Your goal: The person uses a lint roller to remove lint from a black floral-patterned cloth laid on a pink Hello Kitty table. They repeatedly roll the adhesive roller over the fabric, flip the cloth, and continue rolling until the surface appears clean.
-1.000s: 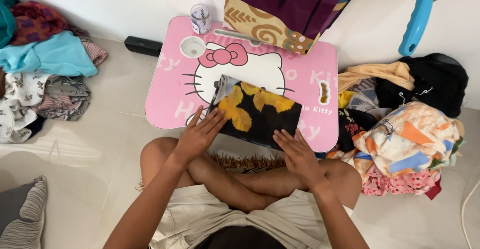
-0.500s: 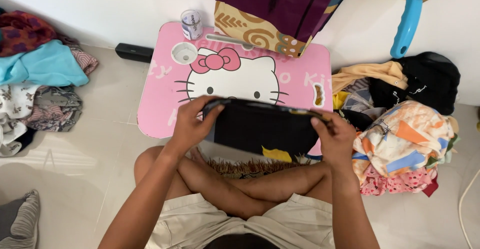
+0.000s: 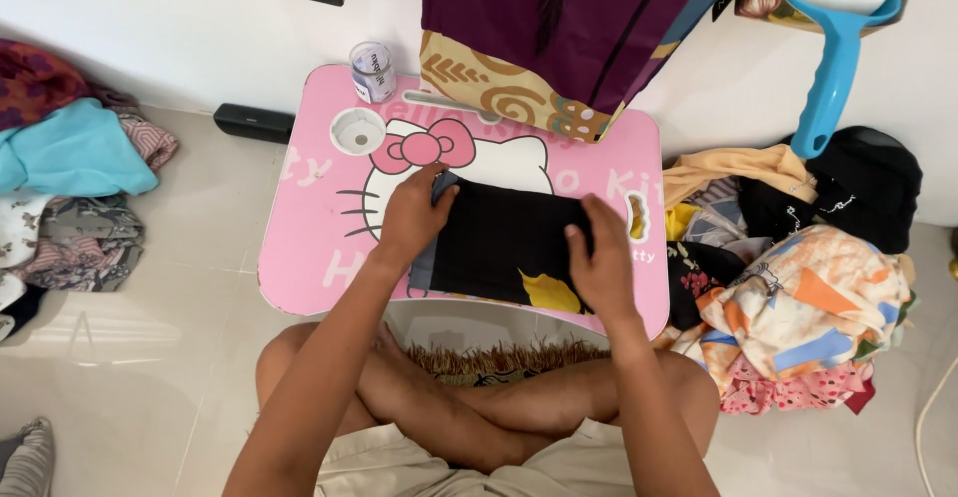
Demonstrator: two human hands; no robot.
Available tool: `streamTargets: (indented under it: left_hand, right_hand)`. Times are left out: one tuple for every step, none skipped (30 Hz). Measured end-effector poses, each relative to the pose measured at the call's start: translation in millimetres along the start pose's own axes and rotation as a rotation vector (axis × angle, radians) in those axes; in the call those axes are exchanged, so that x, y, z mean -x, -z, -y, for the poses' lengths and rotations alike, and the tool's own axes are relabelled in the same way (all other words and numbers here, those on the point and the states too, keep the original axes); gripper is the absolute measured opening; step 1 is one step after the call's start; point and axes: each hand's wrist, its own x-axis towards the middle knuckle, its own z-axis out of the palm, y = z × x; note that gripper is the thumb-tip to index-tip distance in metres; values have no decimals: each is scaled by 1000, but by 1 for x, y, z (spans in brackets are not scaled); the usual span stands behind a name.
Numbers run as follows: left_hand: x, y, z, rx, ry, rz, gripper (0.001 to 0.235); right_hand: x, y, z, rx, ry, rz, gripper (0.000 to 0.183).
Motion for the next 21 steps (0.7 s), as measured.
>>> streamTargets:
  left_hand:
    - [-2, -1, 3, -42, -14, 26, 36]
    - [-4, -2, 6, -83, -29, 53, 38]
    - [-8, 0, 4, -84, -28, 54, 38]
    - [-11, 3, 1, -134, 9, 107, 41]
    - [-13, 7, -1, -185, 48, 160, 44]
    - [-13, 8, -3, -186, 50, 160, 44]
    - [-13, 10, -6, -229, 47, 166, 46]
    - [-13, 12, -8, -272, 44, 173, 47]
    - [-12, 9, -2, -274, 50, 173, 47]
    - [-10, 6, 5, -354, -37, 77, 48]
    - [-7, 1, 12, -432, -125, -15, 49]
    - [-2, 0, 8, -433, -118, -12, 49]
    - [2, 0, 3, -481, -199, -92, 49]
    - [6, 0, -2, -529, -280, -172, 49]
    - [15, 1, -12, -530, -276, -171, 49]
    - [24, 2, -23, -492, -297, -90, 52]
    - [31, 4, -34, -454, -319, -13, 55]
    - [36, 6, -38, -456, -315, -16, 55]
    - [43, 8, -43, -466, -278, 123, 62]
    - [49, 9, -48, -473, -240, 262, 69]
    - [50, 7, -41, -473, -239, 263, 69]
  right_hand:
    - [2, -4, 7, 47, 36, 98, 45]
    - [5, -8, 14, 93, 73, 197, 53]
    - [6, -14, 9, 92, 72, 197, 53]
    - [8, -20, 4, 170, 42, 288, 57]
    - [10, -26, 0, 247, 13, 379, 61]
    - [12, -28, -4, 245, 14, 381, 61]
    - [12, -30, -9, 278, -2, 399, 65]
    - [12, -32, -14, 311, -18, 417, 68]
    - [11, -33, -15, 308, -17, 423, 68]
    - [11, -33, -17, 300, -11, 415, 68]
    - [13, -33, -19, 293, -7, 408, 68]
    - [14, -32, -19, 292, -9, 415, 68]
    - [13, -32, -19, 284, -8, 417, 68]
    - [13, -32, -19, 277, -7, 419, 68]
    - [13, -27, -13, 275, -7, 424, 68]
    - [14, -23, -7, 267, -8, 413, 69]
    - [12, -19, -1, 259, -6, 401, 70]
    - [13, -19, 0, 257, -2, 404, 70]
    - [17, -19, 0, 280, -12, 420, 72]
    - [20, -18, 0, 302, -21, 437, 74]
    - [23, -20, -5, 303, -22, 438, 74]
